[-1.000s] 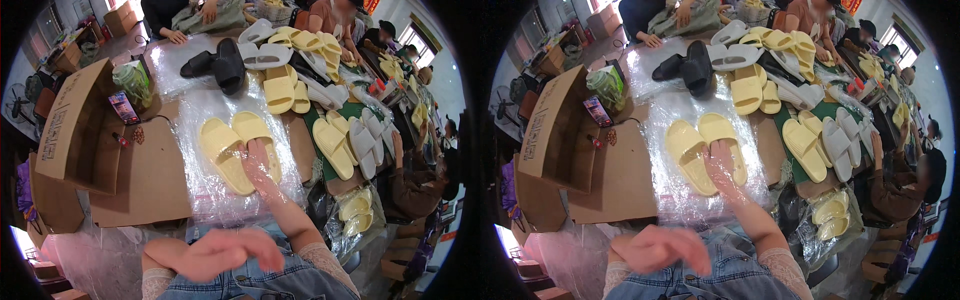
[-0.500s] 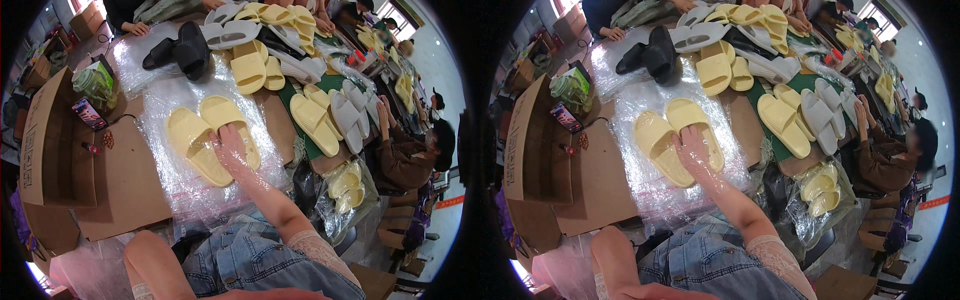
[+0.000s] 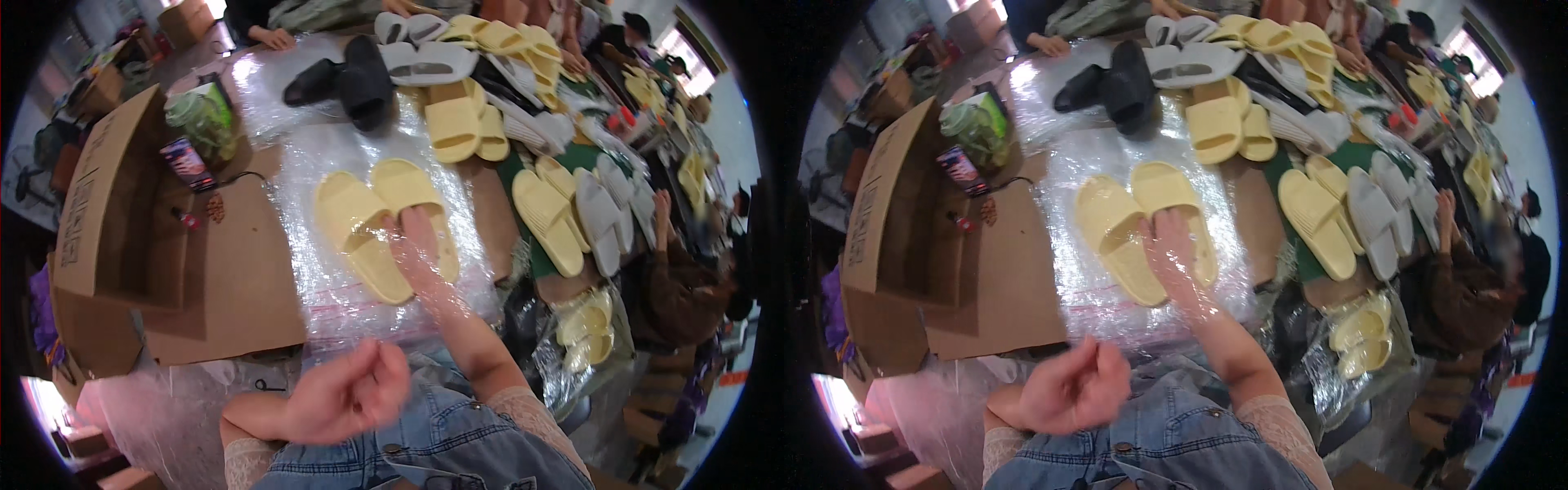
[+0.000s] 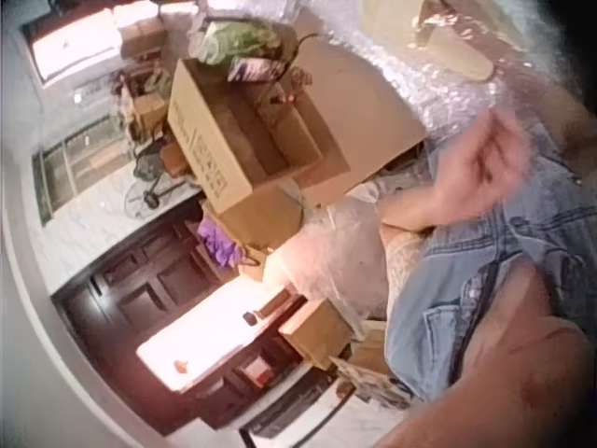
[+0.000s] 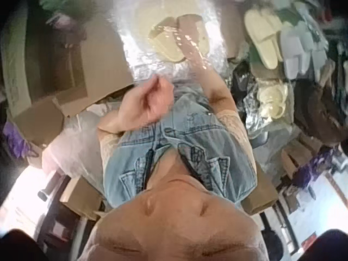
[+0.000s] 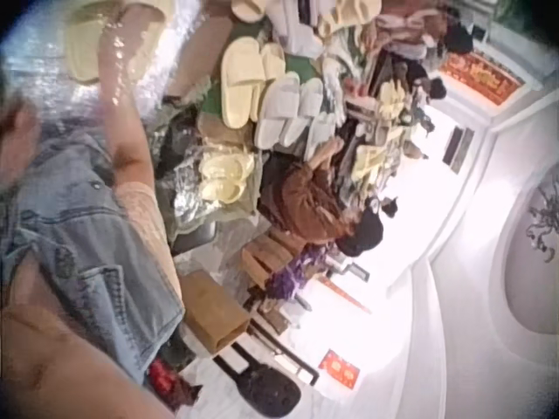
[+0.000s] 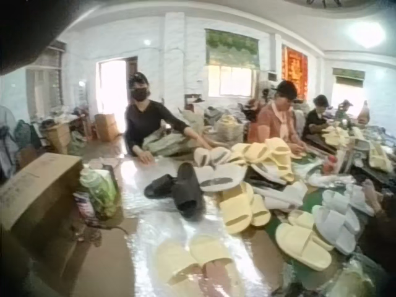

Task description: The person repeatedly picks up pairs of slippers in various colors, places them into clear plastic packaging bags, and seals the bags. The packaged slippers are then moved aside on the table. The person handles black, white, and yellow slippers throughout the process.

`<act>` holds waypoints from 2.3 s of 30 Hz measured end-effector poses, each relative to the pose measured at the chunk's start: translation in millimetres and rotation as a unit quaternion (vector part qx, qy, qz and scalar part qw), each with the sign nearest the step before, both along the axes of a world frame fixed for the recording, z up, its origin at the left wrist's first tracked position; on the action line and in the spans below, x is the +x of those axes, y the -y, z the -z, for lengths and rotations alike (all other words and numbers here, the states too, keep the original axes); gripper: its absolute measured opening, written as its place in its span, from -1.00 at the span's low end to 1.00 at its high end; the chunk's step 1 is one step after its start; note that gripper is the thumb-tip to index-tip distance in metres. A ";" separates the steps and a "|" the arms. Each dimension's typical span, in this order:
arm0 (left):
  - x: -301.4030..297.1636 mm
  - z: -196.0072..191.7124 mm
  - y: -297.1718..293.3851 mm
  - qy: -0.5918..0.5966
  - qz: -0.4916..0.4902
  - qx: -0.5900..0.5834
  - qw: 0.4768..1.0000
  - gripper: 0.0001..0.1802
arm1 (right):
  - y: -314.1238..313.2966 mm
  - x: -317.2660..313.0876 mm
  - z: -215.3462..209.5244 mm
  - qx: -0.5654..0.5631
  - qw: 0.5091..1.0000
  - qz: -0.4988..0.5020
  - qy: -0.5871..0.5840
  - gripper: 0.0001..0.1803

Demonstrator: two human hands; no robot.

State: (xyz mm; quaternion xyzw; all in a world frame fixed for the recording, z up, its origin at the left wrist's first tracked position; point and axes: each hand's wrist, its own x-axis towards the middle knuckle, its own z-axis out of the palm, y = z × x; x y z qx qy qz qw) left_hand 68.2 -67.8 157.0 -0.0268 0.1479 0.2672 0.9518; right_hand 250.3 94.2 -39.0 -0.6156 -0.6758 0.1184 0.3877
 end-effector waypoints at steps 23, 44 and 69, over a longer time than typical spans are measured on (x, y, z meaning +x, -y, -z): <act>-214.7 203.4 -82.8 0.035 -0.597 0.197 0.777 -0.68 | 0.8 3.0 -6.8 0.018 1.000 -0.012 -0.012 -0.73; 18.9 146.6 -47.9 -0.649 0.005 0.715 0.259 0.23 | 108.4 61.7 -29.6 0.015 0.988 -0.153 0.024 -0.43; -8.6 170.7 -21.6 -0.644 -0.152 0.691 0.290 -0.61 | 68.5 22.3 -11.2 0.001 0.975 -0.170 0.144 -0.40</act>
